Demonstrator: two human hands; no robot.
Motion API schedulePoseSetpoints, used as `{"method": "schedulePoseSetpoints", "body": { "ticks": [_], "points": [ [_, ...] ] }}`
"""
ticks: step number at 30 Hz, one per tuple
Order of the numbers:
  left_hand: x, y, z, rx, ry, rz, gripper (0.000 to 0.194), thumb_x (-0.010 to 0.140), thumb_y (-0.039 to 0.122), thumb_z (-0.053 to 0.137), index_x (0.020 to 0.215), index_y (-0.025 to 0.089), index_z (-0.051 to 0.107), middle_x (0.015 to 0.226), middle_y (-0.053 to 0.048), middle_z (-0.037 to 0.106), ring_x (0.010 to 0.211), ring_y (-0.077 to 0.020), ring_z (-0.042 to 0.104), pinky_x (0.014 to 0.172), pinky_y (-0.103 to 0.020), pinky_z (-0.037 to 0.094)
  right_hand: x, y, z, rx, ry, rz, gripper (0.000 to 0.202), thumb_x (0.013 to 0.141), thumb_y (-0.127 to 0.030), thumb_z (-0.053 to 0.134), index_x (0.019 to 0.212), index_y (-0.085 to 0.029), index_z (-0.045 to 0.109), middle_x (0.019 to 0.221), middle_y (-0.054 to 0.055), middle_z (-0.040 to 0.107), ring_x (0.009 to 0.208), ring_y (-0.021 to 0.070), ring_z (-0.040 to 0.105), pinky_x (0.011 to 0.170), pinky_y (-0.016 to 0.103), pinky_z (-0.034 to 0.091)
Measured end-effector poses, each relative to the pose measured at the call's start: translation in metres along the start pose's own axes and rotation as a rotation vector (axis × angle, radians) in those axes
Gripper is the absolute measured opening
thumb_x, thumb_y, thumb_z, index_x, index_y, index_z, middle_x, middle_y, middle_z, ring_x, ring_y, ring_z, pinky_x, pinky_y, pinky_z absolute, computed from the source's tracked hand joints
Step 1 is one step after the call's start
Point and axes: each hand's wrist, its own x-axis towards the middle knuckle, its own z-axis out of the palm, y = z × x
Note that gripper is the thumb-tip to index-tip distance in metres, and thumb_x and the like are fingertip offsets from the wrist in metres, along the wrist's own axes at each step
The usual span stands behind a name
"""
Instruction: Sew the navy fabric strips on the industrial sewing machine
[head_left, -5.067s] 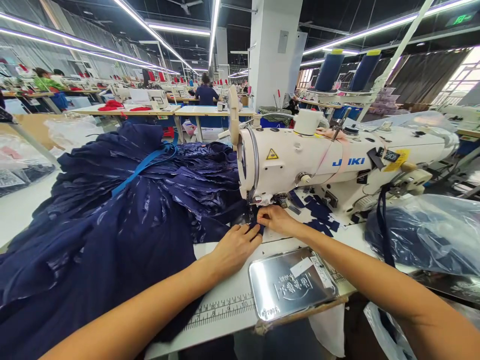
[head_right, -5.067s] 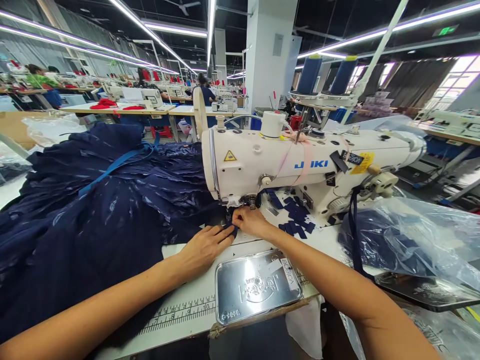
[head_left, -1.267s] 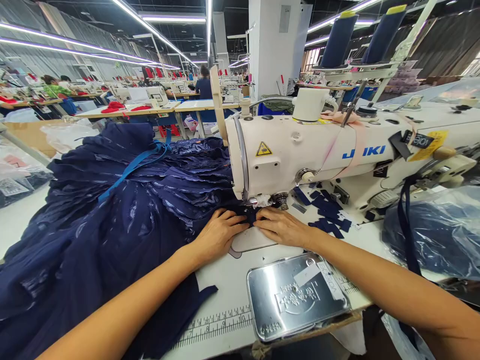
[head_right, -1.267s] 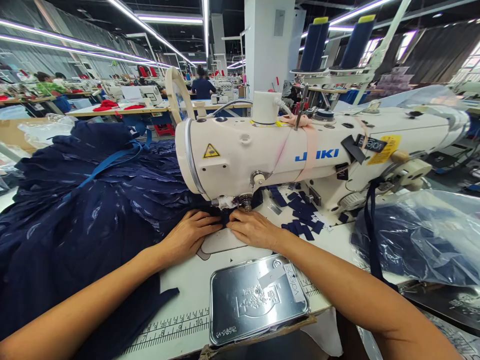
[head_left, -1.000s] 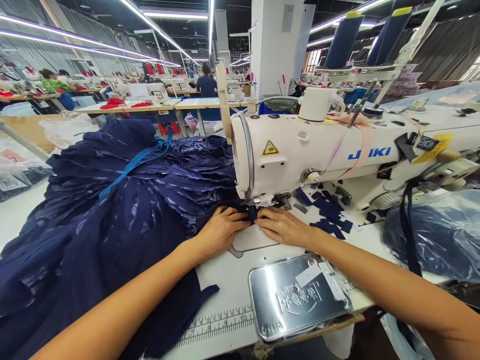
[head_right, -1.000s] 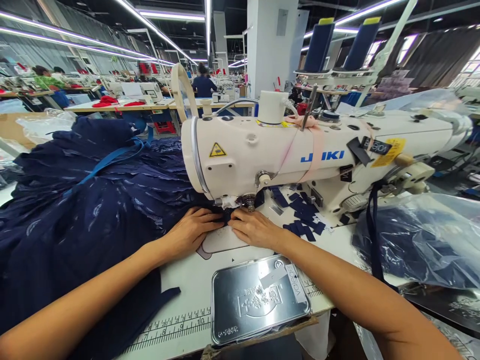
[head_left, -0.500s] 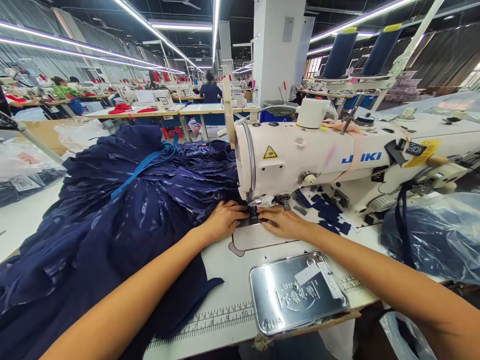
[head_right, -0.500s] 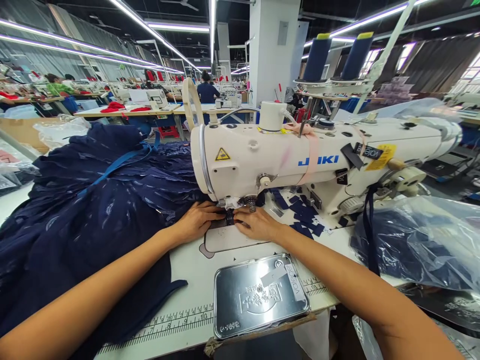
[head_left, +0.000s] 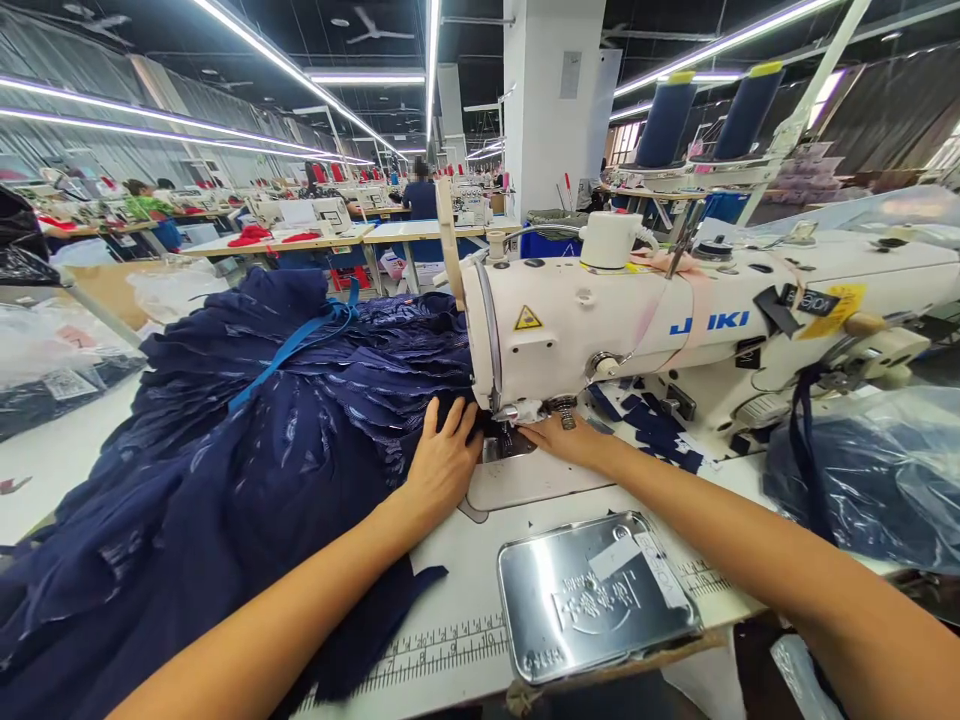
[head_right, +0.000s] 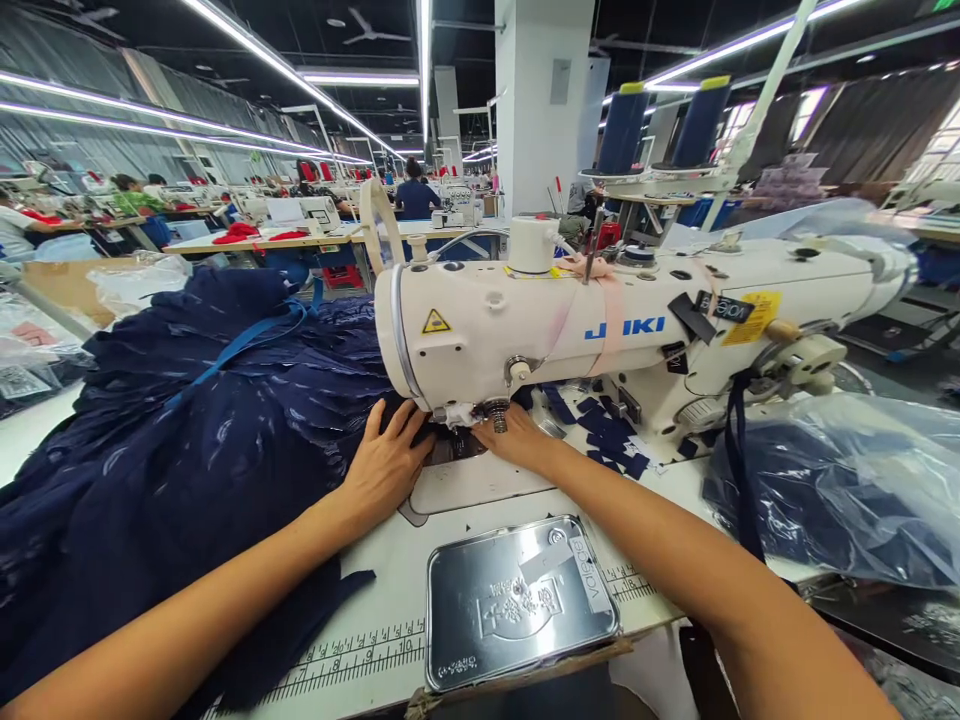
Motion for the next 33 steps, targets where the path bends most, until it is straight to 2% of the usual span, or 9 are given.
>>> {"method": "schedulePoseSetpoints", "body": {
  "ticks": [2, 5, 11, 22, 28, 33],
  "points": [
    [0.004, -0.004, 0.001, -0.027, -0.046, 0.003, 0.033, 0.078, 0.011, 0.046, 0.106, 0.018, 0.062, 0.122, -0.016, 0.052, 0.118, -0.0337, 0.039, 0.099, -0.060, 0.024, -0.005, 0.000, -0.003, -0.010, 0.016, -0.040, 0.029, 0.088, -0.017, 0.038, 0.075, -0.018, 0.064, 0.069, 0.006, 0.063, 0.066, 0.0180, 0.056, 0.063, 0.030, 0.042],
    [0.012, -0.011, 0.005, -0.048, -0.107, 0.043, 0.036, 0.077, 0.010, 0.045, 0.108, 0.021, 0.061, 0.121, -0.014, 0.053, 0.117, -0.0327, 0.041, 0.098, -0.057, 0.027, -0.008, -0.004, -0.005, -0.022, 0.077, -0.062, 0.022, 0.086, -0.017, 0.042, 0.078, -0.016, 0.062, 0.072, 0.006, 0.063, 0.072, 0.0196, 0.055, 0.067, 0.031, 0.041],
    [0.018, -0.015, 0.008, -0.053, -0.127, 0.065, 0.036, 0.076, 0.009, 0.044, 0.106, 0.018, 0.062, 0.114, -0.015, 0.057, 0.112, -0.0317, 0.045, 0.095, -0.055, 0.030, -0.007, -0.010, 0.001, -0.034, 0.158, -0.033, 0.017, 0.084, -0.018, 0.047, 0.076, -0.017, 0.061, 0.074, 0.006, 0.063, 0.079, 0.0211, 0.055, 0.073, 0.031, 0.039],
    [0.024, -0.019, 0.015, -0.063, -0.139, 0.088, 0.042, 0.075, 0.009, 0.045, 0.112, 0.023, 0.058, 0.116, -0.012, 0.056, 0.114, -0.0300, 0.043, 0.096, -0.054, 0.027, -0.005, -0.020, -0.003, -0.101, 0.023, 0.068, 0.027, 0.088, -0.019, 0.038, 0.080, -0.014, 0.064, 0.065, 0.009, 0.063, 0.065, 0.0207, 0.057, 0.057, 0.029, 0.033],
    [0.031, -0.019, 0.015, -0.079, -0.197, 0.082, 0.037, 0.075, 0.010, 0.043, 0.105, 0.020, 0.062, 0.106, -0.013, 0.060, 0.108, -0.0294, 0.047, 0.094, -0.053, 0.029, -0.004, -0.022, 0.002, -0.093, 0.062, 0.081, 0.029, 0.088, -0.014, 0.036, 0.082, -0.014, 0.065, 0.069, 0.011, 0.064, 0.065, 0.0211, 0.057, 0.060, 0.031, 0.034],
    [0.035, -0.019, 0.020, -0.064, -0.186, 0.066, 0.034, 0.076, 0.010, 0.043, 0.102, 0.020, 0.062, 0.105, -0.012, 0.061, 0.109, -0.0280, 0.047, 0.095, -0.053, 0.028, -0.006, -0.024, 0.009, -0.091, 0.105, 0.097, 0.027, 0.087, -0.013, 0.038, 0.083, -0.013, 0.065, 0.068, 0.011, 0.064, 0.066, 0.0219, 0.058, 0.061, 0.031, 0.035]
  ]
}}
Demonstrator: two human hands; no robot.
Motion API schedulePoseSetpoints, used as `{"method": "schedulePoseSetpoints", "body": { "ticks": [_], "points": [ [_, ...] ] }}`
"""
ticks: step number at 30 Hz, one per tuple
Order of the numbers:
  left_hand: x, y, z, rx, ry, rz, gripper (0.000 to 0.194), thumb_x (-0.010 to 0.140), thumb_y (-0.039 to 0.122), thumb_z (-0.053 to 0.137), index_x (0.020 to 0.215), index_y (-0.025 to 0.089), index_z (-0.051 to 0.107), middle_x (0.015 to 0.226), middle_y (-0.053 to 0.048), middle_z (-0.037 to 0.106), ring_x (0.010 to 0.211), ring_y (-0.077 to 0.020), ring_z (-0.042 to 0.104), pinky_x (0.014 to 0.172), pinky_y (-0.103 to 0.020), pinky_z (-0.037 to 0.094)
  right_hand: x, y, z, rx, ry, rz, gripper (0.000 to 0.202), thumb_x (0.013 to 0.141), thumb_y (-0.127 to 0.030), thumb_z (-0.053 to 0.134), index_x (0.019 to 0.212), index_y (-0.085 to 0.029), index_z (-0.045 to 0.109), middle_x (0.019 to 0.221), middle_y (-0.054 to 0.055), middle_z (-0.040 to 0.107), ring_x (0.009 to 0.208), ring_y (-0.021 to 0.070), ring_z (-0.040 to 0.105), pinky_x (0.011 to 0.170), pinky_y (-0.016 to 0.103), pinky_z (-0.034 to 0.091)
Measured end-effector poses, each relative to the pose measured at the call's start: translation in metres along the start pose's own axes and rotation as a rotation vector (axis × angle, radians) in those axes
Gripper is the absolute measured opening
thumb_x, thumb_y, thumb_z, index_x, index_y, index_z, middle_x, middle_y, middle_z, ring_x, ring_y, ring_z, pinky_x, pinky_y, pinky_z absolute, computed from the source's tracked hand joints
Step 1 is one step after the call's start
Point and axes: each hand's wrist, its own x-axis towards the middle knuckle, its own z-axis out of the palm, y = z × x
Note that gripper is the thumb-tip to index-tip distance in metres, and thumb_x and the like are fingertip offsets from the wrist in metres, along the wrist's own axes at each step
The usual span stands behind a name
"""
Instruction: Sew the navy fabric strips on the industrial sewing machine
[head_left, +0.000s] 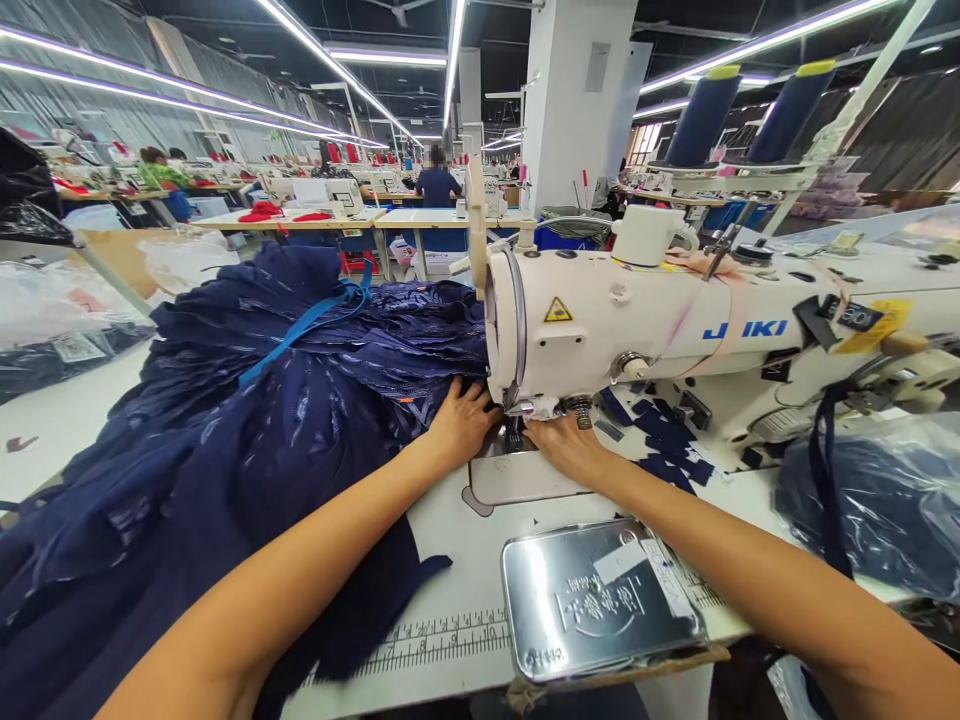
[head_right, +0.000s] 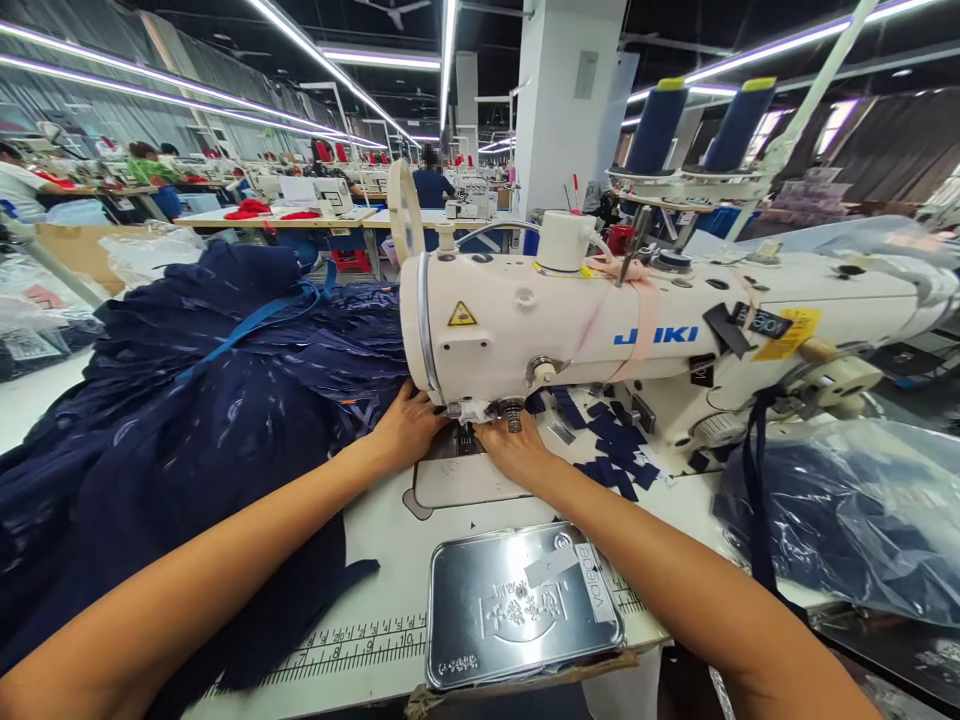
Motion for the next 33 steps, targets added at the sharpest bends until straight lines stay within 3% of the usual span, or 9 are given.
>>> {"method": "schedulePoseSetpoints", "body": {
  "ticks": [5, 9, 12, 15, 19, 22, 26, 29, 33],
  "points": [
    [-0.011, 0.015, -0.004, -0.021, -0.013, -0.020, 0.032, 0.079, 0.014, 0.042, 0.104, 0.016, 0.061, 0.113, -0.015, 0.057, 0.112, -0.0299, 0.045, 0.097, -0.055, 0.027, -0.004, 0.001, -0.002, -0.041, -0.006, -0.024, 0.027, 0.084, -0.009, 0.038, 0.081, -0.015, 0.064, 0.068, 0.010, 0.065, 0.064, 0.0211, 0.058, 0.061, 0.031, 0.038],
    [-0.052, 0.019, -0.028, -0.076, 0.066, 0.059, 0.034, 0.080, 0.017, 0.044, 0.112, 0.017, 0.057, 0.120, -0.013, 0.054, 0.115, -0.0262, 0.044, 0.097, -0.046, 0.032, -0.007, 0.009, -0.014, 0.026, 0.013, -0.156, 0.029, 0.081, -0.007, 0.038, 0.080, -0.017, 0.065, 0.077, 0.009, 0.067, 0.067, 0.0209, 0.060, 0.060, 0.031, 0.044],
    [-0.103, -0.009, -0.053, -0.102, 0.163, 0.067, 0.035, 0.083, 0.012, 0.038, 0.113, 0.016, 0.055, 0.117, -0.009, 0.056, 0.109, -0.0175, 0.049, 0.093, -0.032, 0.039, -0.017, 0.004, -0.027, 0.120, 0.102, -0.245, 0.031, 0.083, -0.010, 0.034, 0.083, -0.016, 0.065, 0.090, 0.012, 0.066, 0.077, 0.0234, 0.060, 0.065, 0.037, 0.048],
    [-0.150, -0.052, -0.076, 0.072, 0.232, -0.143, 0.035, 0.084, 0.009, 0.035, 0.112, 0.012, 0.055, 0.118, -0.015, 0.054, 0.106, -0.0221, 0.050, 0.089, -0.036, 0.041, -0.026, -0.019, -0.040, 0.352, 0.053, -0.310, 0.028, 0.085, -0.015, 0.036, 0.091, -0.018, 0.063, 0.099, 0.012, 0.063, 0.086, 0.0223, 0.058, 0.073, 0.038, 0.050],
    [-0.171, -0.075, -0.087, 0.195, 0.037, -0.154, 0.045, 0.076, 0.017, 0.055, 0.121, 0.017, 0.048, 0.124, -0.016, 0.048, 0.108, -0.0274, 0.046, 0.087, -0.041, 0.040, -0.019, -0.067, -0.047, 0.703, -0.108, -0.308, 0.028, 0.084, -0.019, 0.044, 0.108, -0.019, 0.057, 0.107, 0.010, 0.061, 0.095, 0.0200, 0.058, 0.082, 0.034, 0.049],
    [-0.163, -0.061, -0.075, 0.232, -0.074, -0.042, 0.048, 0.072, 0.012, 0.056, 0.118, 0.026, 0.049, 0.122, -0.010, 0.049, 0.107, -0.0276, 0.044, 0.086, -0.046, 0.036, 0.002, -0.099, -0.040, 0.906, -0.156, -0.252, 0.038, 0.082, -0.023, 0.048, 0.120, -0.018, 0.050, 0.117, 0.010, 0.057, 0.105, 0.0203, 0.054, 0.091, 0.035, 0.045],
    [-0.157, -0.045, -0.049, 0.200, -0.067, -0.003, 0.014, 0.075, 0.008, 0.049, 0.079, 0.018, 0.058, 0.088, -0.005, 0.058, 0.089, -0.0218, 0.047, 0.082, -0.043, 0.033, 0.037, -0.117, -0.023, 1.060, -0.072, 0.008, 0.045, 0.083, -0.028, 0.045, 0.126, -0.015, 0.043, 0.126, 0.013, 0.048, 0.115, 0.0219, 0.047, 0.096, 0.039, 0.038],
    [-0.165, -0.031, -0.042, 0.111, 0.059, -0.078, 0.015, 0.063, 0.002, 0.050, 0.067, 0.016, 0.052, 0.069, -0.002, 0.053, 0.072, -0.0174, 0.045, 0.070, -0.034, 0.032, 0.062, -0.114, -0.014, 1.051, -0.002, 0.249, 0.038, 0.082, -0.034, 0.045, 0.114, -0.014, 0.050, 0.113, 0.013, 0.056, 0.106, 0.0238, 0.052, 0.090, 0.041, 0.041],
    [-0.184, 0.020, -0.041, -0.125, 0.363, -0.065, 0.014, 0.059, 0.003, 0.047, 0.060, 0.016, 0.042, 0.059, 0.000, 0.044, 0.058, -0.0131, 0.037, 0.059, -0.029, 0.026, 0.091, -0.106, -0.006, 1.072, 0.076, 0.393, 0.033, 0.081, -0.035, 0.047, 0.106, -0.015, 0.051, 0.106, 0.011, 0.057, 0.102, 0.0234, 0.053, 0.090, 0.040, 0.040]
  ]
}}
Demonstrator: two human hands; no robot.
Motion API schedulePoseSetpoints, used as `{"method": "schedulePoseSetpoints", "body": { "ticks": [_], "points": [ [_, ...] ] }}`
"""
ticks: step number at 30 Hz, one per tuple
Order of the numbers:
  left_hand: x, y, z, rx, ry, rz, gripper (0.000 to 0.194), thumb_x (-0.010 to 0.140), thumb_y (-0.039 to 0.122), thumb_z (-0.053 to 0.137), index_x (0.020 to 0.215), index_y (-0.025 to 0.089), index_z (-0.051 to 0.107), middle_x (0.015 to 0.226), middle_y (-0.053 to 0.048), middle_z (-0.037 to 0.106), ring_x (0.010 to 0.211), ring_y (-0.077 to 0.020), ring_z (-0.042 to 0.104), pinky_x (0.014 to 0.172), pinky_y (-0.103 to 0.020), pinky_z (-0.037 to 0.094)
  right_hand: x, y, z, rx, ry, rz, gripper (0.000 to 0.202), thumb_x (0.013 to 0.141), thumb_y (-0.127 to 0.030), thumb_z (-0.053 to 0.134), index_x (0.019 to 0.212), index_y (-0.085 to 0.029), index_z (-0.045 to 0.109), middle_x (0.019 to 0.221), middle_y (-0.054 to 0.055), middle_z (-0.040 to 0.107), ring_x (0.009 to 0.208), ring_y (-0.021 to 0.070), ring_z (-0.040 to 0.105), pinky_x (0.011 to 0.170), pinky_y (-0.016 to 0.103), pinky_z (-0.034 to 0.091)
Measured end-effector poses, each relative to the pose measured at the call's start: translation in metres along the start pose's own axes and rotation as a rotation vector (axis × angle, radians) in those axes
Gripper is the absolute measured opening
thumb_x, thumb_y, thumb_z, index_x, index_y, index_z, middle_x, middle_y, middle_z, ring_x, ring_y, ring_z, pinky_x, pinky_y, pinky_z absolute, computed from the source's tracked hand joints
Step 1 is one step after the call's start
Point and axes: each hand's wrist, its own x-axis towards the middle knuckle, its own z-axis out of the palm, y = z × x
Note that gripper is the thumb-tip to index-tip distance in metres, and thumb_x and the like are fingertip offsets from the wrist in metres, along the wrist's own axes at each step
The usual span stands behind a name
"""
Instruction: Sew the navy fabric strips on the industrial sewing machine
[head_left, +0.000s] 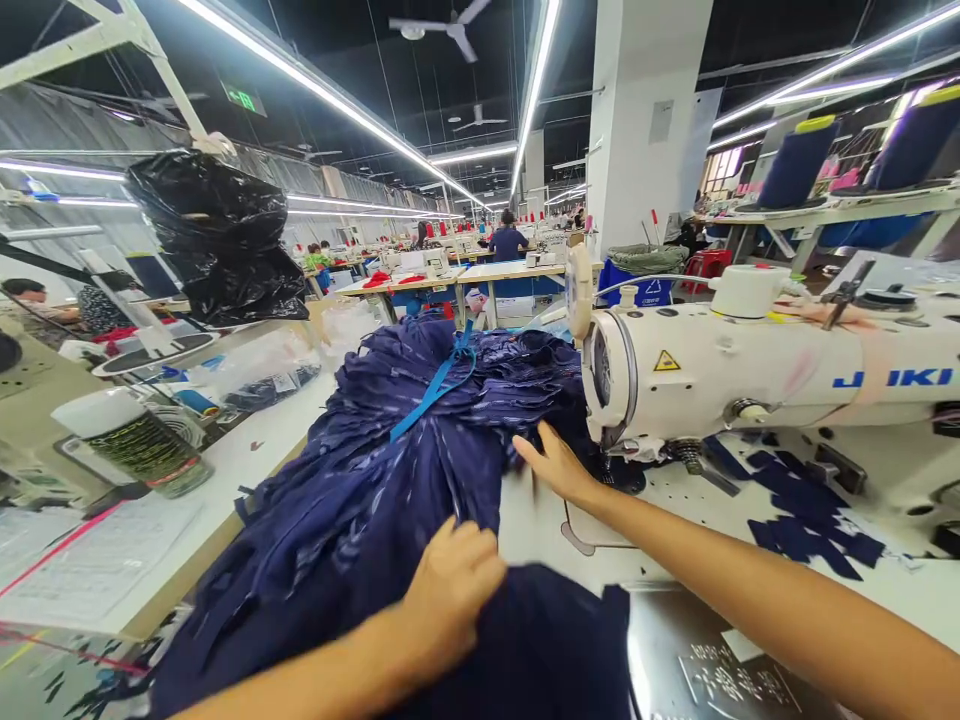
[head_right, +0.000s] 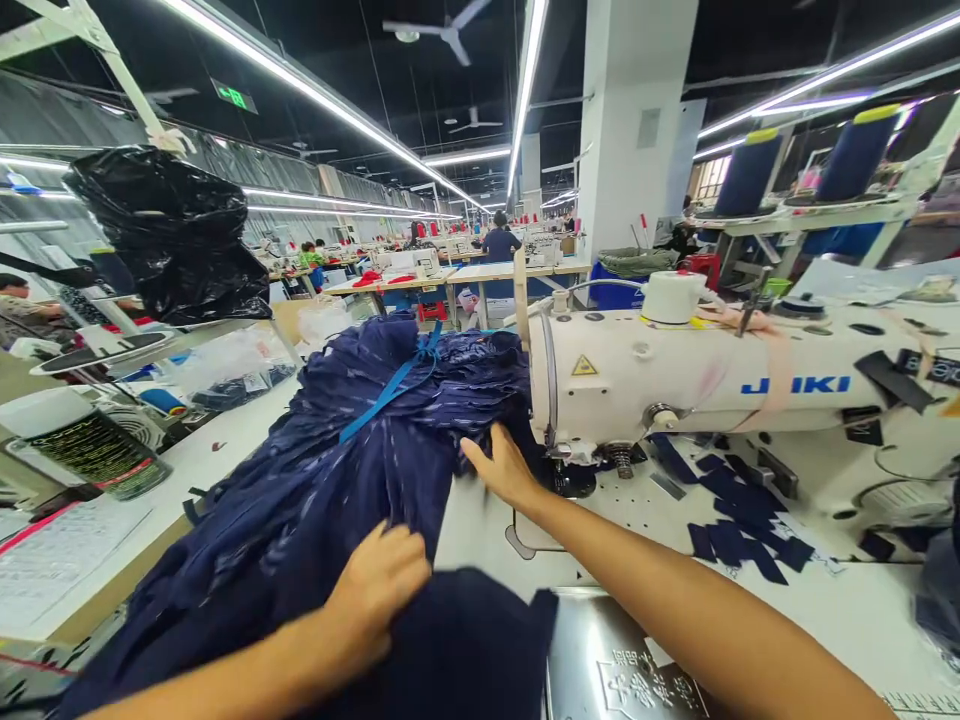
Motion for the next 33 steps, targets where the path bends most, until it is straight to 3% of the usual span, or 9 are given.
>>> {"method": "schedulePoseSetpoints", "body": {
  "ticks": [2, 5, 9, 12, 15, 19, 25, 28, 33],
  "points": [
    [-0.005, 0.026, 0.007, -0.044, 0.130, 0.070, 0.017, 0.066, 0.004, 0.045, 0.056, 0.016, 0.038, 0.055, 0.001, 0.039, 0.054, -0.0118, 0.034, 0.055, -0.028, 0.023, 0.016, -0.001, 0.005, 0.053, 0.062, 0.023, 0.033, 0.080, -0.032, 0.048, 0.108, -0.015, 0.051, 0.112, 0.012, 0.055, 0.108, 0.0230, 0.050, 0.094, 0.039, 0.037],
    [0.008, 0.040, 0.028, -0.083, 0.058, 0.107, 0.018, 0.068, 0.007, 0.048, 0.057, 0.017, 0.038, 0.054, 0.003, 0.040, 0.052, -0.0107, 0.035, 0.056, -0.027, 0.027, 0.042, -0.002, 0.013, 0.072, 0.104, 0.076, 0.033, 0.079, -0.026, 0.050, 0.109, -0.014, 0.052, 0.116, 0.013, 0.053, 0.114, 0.0240, 0.046, 0.096, 0.037, 0.036],
    [0.059, 0.013, 0.051, -0.138, -0.248, 0.021, 0.014, 0.057, 0.008, 0.049, 0.066, 0.018, 0.046, 0.067, 0.000, 0.054, 0.064, -0.0145, 0.049, 0.064, -0.029, 0.037, 0.066, 0.000, 0.013, 0.008, 0.080, 0.179, 0.038, 0.080, -0.025, 0.048, 0.115, -0.008, 0.049, 0.120, 0.018, 0.050, 0.116, 0.0267, 0.045, 0.095, 0.038, 0.037],
    [0.086, -0.018, 0.054, -0.176, -0.256, -0.089, 0.028, 0.057, 0.002, 0.040, 0.076, 0.017, 0.053, 0.079, -0.004, 0.060, 0.080, -0.0174, 0.054, 0.078, -0.033, 0.040, 0.066, 0.005, 0.010, -0.027, 0.060, 0.197, 0.044, 0.081, -0.026, 0.047, 0.121, -0.006, 0.044, 0.122, 0.019, 0.050, 0.117, 0.0261, 0.045, 0.097, 0.038, 0.035],
    [0.085, -0.042, 0.047, -0.373, -0.203, -0.194, 0.044, 0.057, 0.000, 0.032, 0.089, 0.018, 0.056, 0.093, -0.003, 0.062, 0.092, -0.0161, 0.055, 0.093, -0.037, 0.035, 0.052, 0.007, 0.009, -0.005, 0.023, 0.134, 0.051, 0.081, -0.023, 0.048, 0.129, -0.010, 0.037, 0.131, 0.015, 0.043, 0.123, 0.0225, 0.039, 0.102, 0.036, 0.031],
    [0.063, -0.054, 0.033, -0.695, -0.187, -0.254, 0.037, 0.071, 0.008, 0.027, 0.088, 0.018, 0.058, 0.091, -0.004, 0.064, 0.088, -0.0146, 0.057, 0.084, -0.029, 0.043, 0.017, 0.002, -0.003, 0.014, -0.113, 0.137, 0.054, 0.082, -0.025, 0.046, 0.132, -0.008, 0.033, 0.136, 0.016, 0.037, 0.127, 0.0220, 0.034, 0.105, 0.037, 0.027],
    [0.054, -0.036, 0.020, -0.364, -0.181, -0.298, 0.034, 0.085, 0.031, 0.033, 0.084, 0.020, 0.065, 0.090, -0.007, 0.066, 0.083, -0.0195, 0.059, 0.074, -0.034, 0.042, -0.066, -0.007, -0.077, -0.155, -0.341, -0.066, 0.054, 0.082, -0.029, 0.049, 0.132, -0.012, 0.035, 0.130, 0.016, 0.044, 0.116, 0.0230, 0.045, 0.097, 0.039, 0.036],
    [0.061, -0.025, 0.017, 0.014, -0.106, -0.169, 0.032, 0.084, 0.030, 0.036, 0.084, 0.024, 0.068, 0.088, -0.006, 0.068, 0.078, -0.0246, 0.057, 0.069, -0.041, 0.036, -0.106, 0.003, -0.126, -0.388, -0.295, -0.232, 0.040, 0.084, -0.025, 0.048, 0.123, -0.013, 0.047, 0.114, 0.012, 0.056, 0.104, 0.0201, 0.052, 0.089, 0.034, 0.042],
    [0.072, -0.006, 0.015, 0.256, -0.063, 0.100, 0.034, 0.082, 0.020, 0.036, 0.089, 0.022, 0.069, 0.091, -0.008, 0.068, 0.082, -0.0284, 0.052, 0.069, -0.042, 0.031, -0.144, 0.043, -0.197, -0.872, -0.102, -0.208, 0.020, 0.086, -0.018, 0.044, 0.092, -0.014, 0.063, 0.088, 0.009, 0.061, 0.080, 0.0181, 0.054, 0.068, 0.029, 0.044]
  ]
}}
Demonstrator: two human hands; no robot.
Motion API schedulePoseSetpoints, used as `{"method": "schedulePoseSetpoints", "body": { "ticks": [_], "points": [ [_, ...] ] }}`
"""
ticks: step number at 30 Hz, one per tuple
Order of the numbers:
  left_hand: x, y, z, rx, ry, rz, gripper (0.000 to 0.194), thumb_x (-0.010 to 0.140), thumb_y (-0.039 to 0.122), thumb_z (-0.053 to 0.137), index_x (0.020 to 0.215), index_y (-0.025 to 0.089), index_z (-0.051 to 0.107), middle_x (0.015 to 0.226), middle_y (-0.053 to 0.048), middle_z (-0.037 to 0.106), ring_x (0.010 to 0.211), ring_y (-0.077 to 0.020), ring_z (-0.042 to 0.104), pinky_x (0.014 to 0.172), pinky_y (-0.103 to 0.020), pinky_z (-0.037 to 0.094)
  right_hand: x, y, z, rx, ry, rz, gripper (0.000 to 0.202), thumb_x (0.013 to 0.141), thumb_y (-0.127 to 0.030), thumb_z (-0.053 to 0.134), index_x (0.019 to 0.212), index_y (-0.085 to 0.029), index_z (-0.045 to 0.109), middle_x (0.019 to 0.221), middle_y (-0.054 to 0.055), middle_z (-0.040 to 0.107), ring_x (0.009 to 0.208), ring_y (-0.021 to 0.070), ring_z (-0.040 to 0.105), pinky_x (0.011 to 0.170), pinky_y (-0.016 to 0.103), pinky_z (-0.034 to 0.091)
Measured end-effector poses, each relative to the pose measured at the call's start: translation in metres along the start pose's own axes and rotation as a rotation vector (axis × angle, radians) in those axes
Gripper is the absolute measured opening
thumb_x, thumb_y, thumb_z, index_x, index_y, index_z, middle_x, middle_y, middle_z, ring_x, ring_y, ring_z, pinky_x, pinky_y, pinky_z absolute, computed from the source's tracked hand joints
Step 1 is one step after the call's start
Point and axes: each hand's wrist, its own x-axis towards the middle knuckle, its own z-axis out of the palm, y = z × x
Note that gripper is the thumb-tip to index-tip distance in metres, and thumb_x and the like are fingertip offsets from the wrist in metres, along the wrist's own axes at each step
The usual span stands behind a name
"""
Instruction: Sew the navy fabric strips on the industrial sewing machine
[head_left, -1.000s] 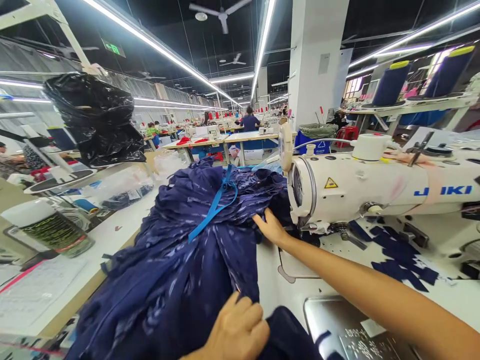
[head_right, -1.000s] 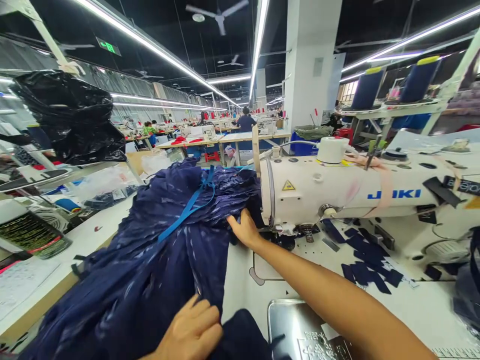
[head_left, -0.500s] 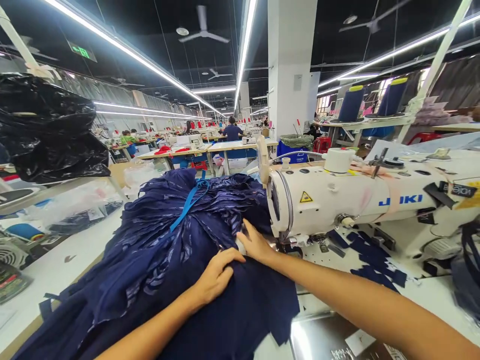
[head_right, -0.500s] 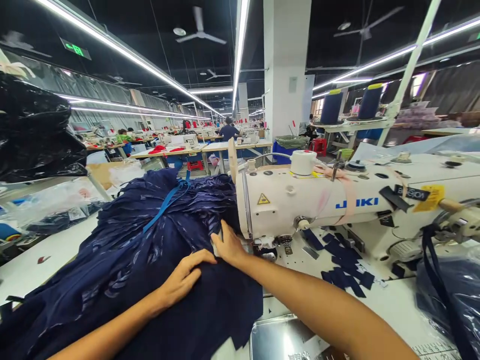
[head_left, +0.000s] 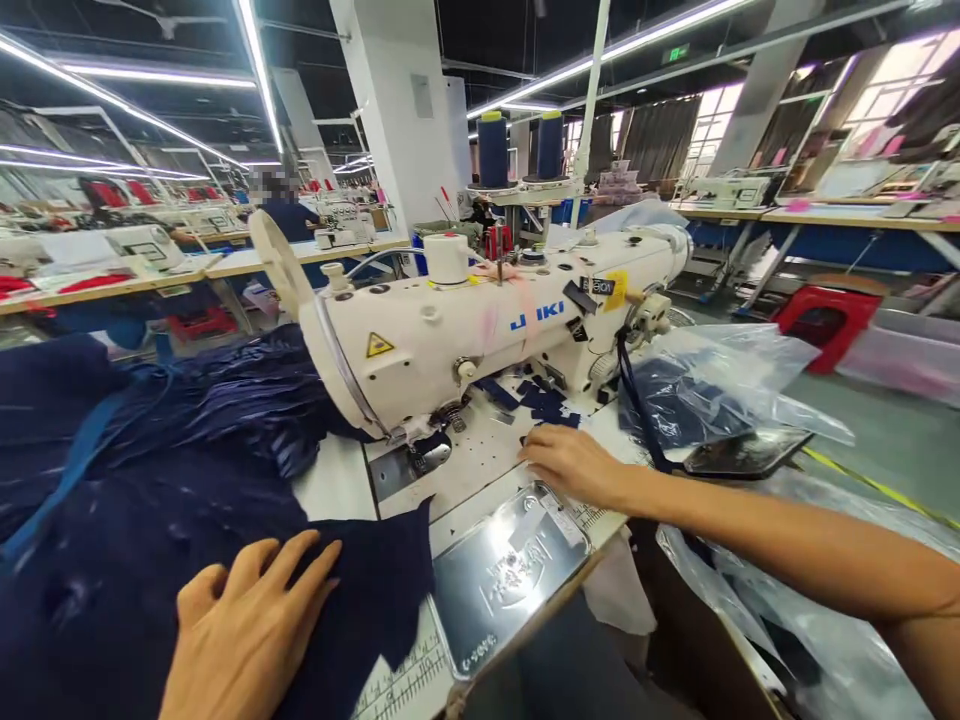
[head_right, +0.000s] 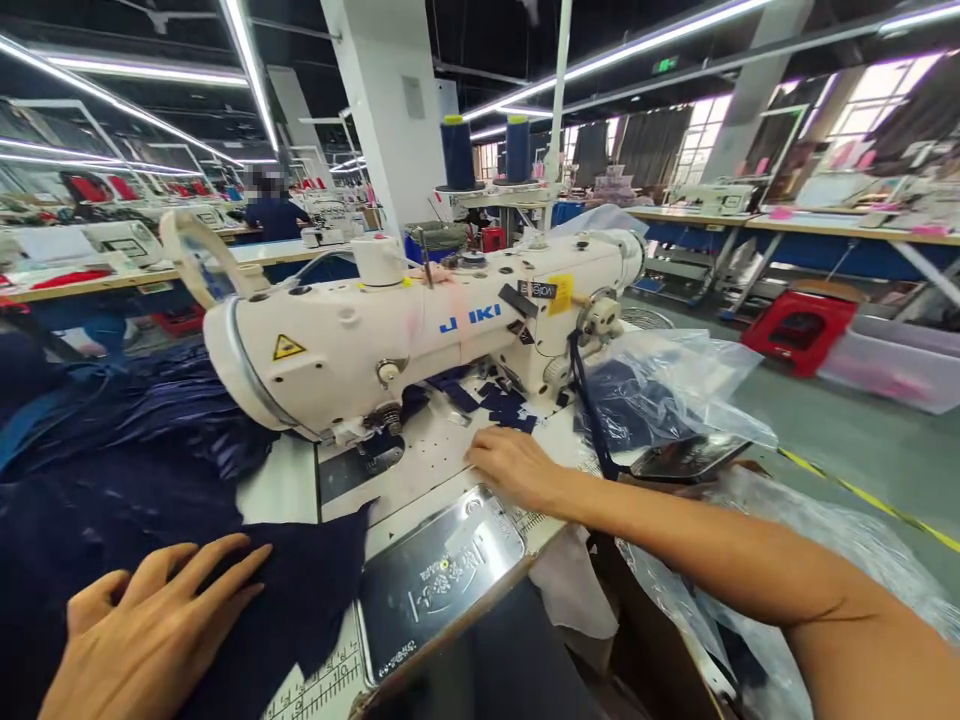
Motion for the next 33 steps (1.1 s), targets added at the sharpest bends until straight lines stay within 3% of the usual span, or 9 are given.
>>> {"method": "schedulePoseSetpoints", "body": {
  "ticks": [4, 8, 12, 15, 19, 24, 26, 29, 33],
  "points": [
    [0.012, 0.011, -0.006, -0.026, -0.129, 0.084, 0.037, 0.079, 0.011, 0.033, 0.084, 0.021, 0.068, 0.079, -0.006, 0.066, 0.074, -0.0226, 0.052, 0.069, -0.039, 0.032, -0.005, 0.034, 0.004, -0.160, 0.038, -0.064, 0.019, 0.085, -0.015, 0.045, 0.089, -0.015, 0.064, 0.095, 0.010, 0.061, 0.083, 0.0195, 0.051, 0.068, 0.032, 0.041],
    [0.043, 0.013, -0.009, -0.252, -0.157, 0.013, 0.031, 0.077, 0.015, 0.035, 0.065, 0.021, 0.063, 0.073, -0.005, 0.064, 0.078, -0.0227, 0.053, 0.075, -0.040, 0.031, 0.015, 0.036, 0.020, -0.115, 0.053, -0.158, 0.020, 0.087, -0.017, 0.045, 0.091, -0.014, 0.064, 0.100, 0.010, 0.062, 0.097, 0.0234, 0.048, 0.075, 0.037, 0.040],
    [0.085, 0.030, 0.006, -0.735, -0.362, -0.349, 0.038, 0.078, 0.041, 0.039, 0.047, 0.018, 0.045, 0.043, 0.003, 0.036, 0.047, -0.0123, 0.037, 0.053, -0.027, 0.029, 0.040, 0.020, 0.035, -0.033, 0.070, -0.219, 0.025, 0.089, -0.022, 0.040, 0.097, -0.013, 0.062, 0.103, 0.011, 0.062, 0.098, 0.0233, 0.048, 0.079, 0.038, 0.040],
    [0.101, 0.054, 0.024, -1.188, -0.455, -0.605, 0.044, 0.071, 0.054, 0.043, 0.045, 0.019, 0.033, 0.044, 0.006, 0.025, 0.042, -0.0072, 0.023, 0.044, -0.023, 0.018, 0.053, 0.009, 0.040, -0.025, 0.057, -0.290, 0.025, 0.089, -0.019, 0.039, 0.094, -0.012, 0.062, 0.101, 0.011, 0.061, 0.096, 0.0229, 0.049, 0.080, 0.037, 0.040],
    [0.086, 0.065, 0.033, -1.536, -0.528, -0.738, 0.045, 0.060, 0.058, 0.054, 0.049, 0.017, 0.041, 0.045, 0.007, 0.027, 0.042, -0.0048, 0.022, 0.042, -0.020, 0.016, 0.061, 0.008, 0.040, 0.002, 0.070, -0.353, 0.022, 0.087, -0.013, 0.039, 0.093, -0.012, 0.060, 0.101, 0.011, 0.060, 0.094, 0.0214, 0.048, 0.081, 0.035, 0.040],
    [0.056, 0.046, 0.022, -1.560, -0.423, -1.031, 0.033, 0.062, 0.047, 0.059, 0.063, 0.015, 0.049, 0.049, 0.005, 0.042, 0.041, -0.0075, 0.037, 0.042, -0.021, 0.028, 0.063, 0.012, 0.044, 0.020, 0.054, -0.350, 0.017, 0.087, -0.026, 0.047, 0.085, -0.014, 0.059, 0.084, 0.008, 0.058, 0.080, 0.0195, 0.048, 0.073, 0.033, 0.039],
    [0.055, 0.044, 0.017, -1.331, -0.324, -0.830, 0.023, 0.070, 0.034, 0.054, 0.058, 0.016, 0.046, 0.052, 0.003, 0.043, 0.046, -0.0091, 0.041, 0.045, -0.022, 0.031, 0.064, 0.010, 0.047, 0.040, 0.052, -0.334, 0.018, 0.087, -0.028, 0.046, 0.083, -0.015, 0.058, 0.081, 0.007, 0.056, 0.076, 0.0182, 0.048, 0.070, 0.032, 0.038],
    [0.066, 0.047, 0.017, -0.759, -0.160, -0.283, 0.020, 0.075, 0.012, 0.045, 0.056, 0.016, 0.047, 0.066, -0.003, 0.051, 0.065, -0.0148, 0.049, 0.060, -0.027, 0.038, 0.065, 0.006, 0.049, 0.107, 0.051, -0.305, 0.015, 0.086, -0.027, 0.048, 0.083, -0.016, 0.058, 0.086, 0.007, 0.055, 0.078, 0.0173, 0.048, 0.068, 0.030, 0.037],
    [0.082, 0.052, 0.030, -0.285, -0.234, 0.224, 0.023, 0.077, 0.002, 0.038, 0.072, 0.013, 0.057, 0.086, -0.010, 0.059, 0.085, -0.0226, 0.052, 0.074, -0.038, 0.039, 0.065, 0.004, 0.047, 0.186, 0.014, -0.252, 0.010, 0.084, -0.025, 0.052, 0.083, -0.016, 0.058, 0.082, 0.005, 0.056, 0.079, 0.0180, 0.047, 0.069, 0.030, 0.039]
  ]
}}
